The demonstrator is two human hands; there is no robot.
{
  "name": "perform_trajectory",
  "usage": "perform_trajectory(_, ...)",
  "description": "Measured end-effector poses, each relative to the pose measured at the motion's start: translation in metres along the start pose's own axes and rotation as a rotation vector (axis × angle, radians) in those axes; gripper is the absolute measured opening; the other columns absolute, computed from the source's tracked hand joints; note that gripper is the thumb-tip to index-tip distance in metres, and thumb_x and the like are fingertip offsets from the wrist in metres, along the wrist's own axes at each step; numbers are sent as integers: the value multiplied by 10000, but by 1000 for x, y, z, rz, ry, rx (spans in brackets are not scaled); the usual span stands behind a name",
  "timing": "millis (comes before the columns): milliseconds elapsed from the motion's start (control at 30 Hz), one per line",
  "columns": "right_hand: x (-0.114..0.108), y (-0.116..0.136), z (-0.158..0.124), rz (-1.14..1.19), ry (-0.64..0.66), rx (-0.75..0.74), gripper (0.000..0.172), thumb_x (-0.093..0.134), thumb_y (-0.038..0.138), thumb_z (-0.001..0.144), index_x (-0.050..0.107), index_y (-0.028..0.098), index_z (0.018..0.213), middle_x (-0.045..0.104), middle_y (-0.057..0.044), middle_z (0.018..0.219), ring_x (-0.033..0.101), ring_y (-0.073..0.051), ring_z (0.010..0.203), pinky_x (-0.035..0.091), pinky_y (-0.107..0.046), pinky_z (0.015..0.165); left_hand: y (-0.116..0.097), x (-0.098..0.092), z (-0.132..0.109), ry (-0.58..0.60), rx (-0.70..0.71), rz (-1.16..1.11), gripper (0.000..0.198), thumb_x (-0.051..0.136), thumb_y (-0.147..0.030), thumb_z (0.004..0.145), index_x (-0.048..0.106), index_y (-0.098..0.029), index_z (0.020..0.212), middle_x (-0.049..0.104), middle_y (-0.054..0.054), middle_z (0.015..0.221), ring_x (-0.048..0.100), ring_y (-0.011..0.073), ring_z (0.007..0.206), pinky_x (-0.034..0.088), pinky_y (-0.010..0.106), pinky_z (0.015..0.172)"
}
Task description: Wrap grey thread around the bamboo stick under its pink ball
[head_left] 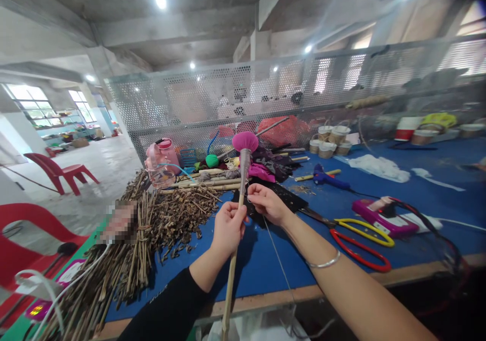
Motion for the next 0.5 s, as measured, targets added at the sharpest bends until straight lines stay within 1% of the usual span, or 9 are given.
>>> perform_trajectory(67,7,-2,-1,53,55,36,333,737,316,624,488,174,794,318,125,442,139,-11,349,75,-165,335,-3,4,-1,43,5,-45,332,574,-469,745,425,-172,764,555,-51,540,347,21,270,215,152,280)
perform_trajectory(167,14,-9,-3,82,104,116,360,735,361,619,541,143,830,433,92,478,158,2,323,64,-174,323,-3,11,-2,116,-22,-118,334,549,-476,762,469,-155,808,581,-24,593,366,22,293,253,155,291)
perform_trajectory(233,11,-12,-3,74,82,138,352,736,380,614,555,131,785,501,58,513,198,6,309,64,-177,319,2,16,-3,164,-84,-152,367,536,-490,767,507,-138,866,570,-19,596,372,22,317,278,152,304)
perform_trajectory(300,6,-12,-2,53,36,122,339,738,387,610,543,132,717,529,36,518,247,2,307,71,-175,318,11,20,-4,192,-176,-176,415,523,-519,766,523,-130,911,530,-33,565,349,19,330,273,143,305)
perform_trajectory(367,1,-12,-1,26,-4,101,345,740,396,603,526,135,678,530,33,508,260,-1,305,73,-176,314,17,19,-4,157,-221,-184,434,530,-547,748,513,-141,902,486,-54,546,317,14,334,242,132,294)
perform_trajectory(433,-2,-14,1,5,-32,90,352,738,404,603,519,137,672,512,46,493,230,1,303,73,-179,312,16,13,-2,83,-179,-155,424,585,-541,708,480,-161,865,443,-81,527,303,12,329,224,127,284)
perform_trajectory(500,-1,-16,3,-14,-34,89,349,727,414,615,521,140,685,453,74,448,198,-3,307,76,-182,317,10,8,-1,36,-107,-89,418,648,-503,666,450,-174,828,397,-108,482,294,16,312,227,130,275)
Point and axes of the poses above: each hand's wrist, its own z-axis towards the middle knuckle, its own x-axis out of the palm, y = z × x, the point moved 10 cm from there along z, towards the middle knuckle
